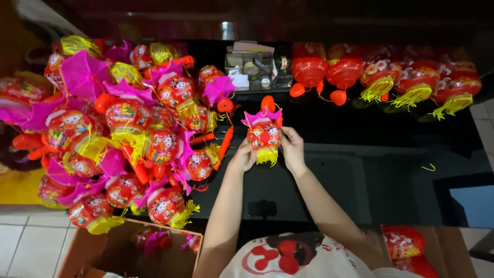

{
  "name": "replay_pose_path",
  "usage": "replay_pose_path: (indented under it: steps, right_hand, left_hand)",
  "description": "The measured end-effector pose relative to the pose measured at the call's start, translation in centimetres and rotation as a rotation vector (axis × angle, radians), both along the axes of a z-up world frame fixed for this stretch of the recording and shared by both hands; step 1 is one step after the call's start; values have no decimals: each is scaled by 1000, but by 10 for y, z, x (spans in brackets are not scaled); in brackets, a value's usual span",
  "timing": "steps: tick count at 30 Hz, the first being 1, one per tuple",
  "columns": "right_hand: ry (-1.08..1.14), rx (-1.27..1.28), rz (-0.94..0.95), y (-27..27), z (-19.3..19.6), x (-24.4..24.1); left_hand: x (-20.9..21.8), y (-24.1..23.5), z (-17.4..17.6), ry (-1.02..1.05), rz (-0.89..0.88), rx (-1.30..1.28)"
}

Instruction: Assembling small decorative lanterns by manually attaching plastic handles to the lantern bodies and placing them in a box.

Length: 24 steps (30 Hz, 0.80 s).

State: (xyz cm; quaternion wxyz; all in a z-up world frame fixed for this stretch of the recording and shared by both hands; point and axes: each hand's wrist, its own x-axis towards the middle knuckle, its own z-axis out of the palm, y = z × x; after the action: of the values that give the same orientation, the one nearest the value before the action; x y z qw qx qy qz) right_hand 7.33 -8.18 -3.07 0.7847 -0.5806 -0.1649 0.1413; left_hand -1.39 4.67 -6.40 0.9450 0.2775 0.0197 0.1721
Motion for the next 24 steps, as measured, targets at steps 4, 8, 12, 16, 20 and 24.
replay_pose_path:
  steps: [4, 8, 12, 16, 20, 24]
  right_hand:
    - [-235, -243, -101, -1, -5, 9]
    - [-241, -264, -107, 1, -5, 7]
    - [-294, -252, -135, 6, -15, 14]
    - [-420, -280, -129, 5, -20, 18]
    - [-460, -310, -79, 7, -3, 12]
    - [-486, -340, 1, 10, 3, 9]
  left_hand:
    - [6, 2, -11, -20, -35, -37]
    - [4, 4, -8, 17, -73, -73]
    - [7, 13, -7, 64, -149, -85]
    - [14, 24, -24, 135, -225, -151]
    - [17, 30, -33, 122, -170, -145]
    - [14, 31, -33, 98, -98, -182]
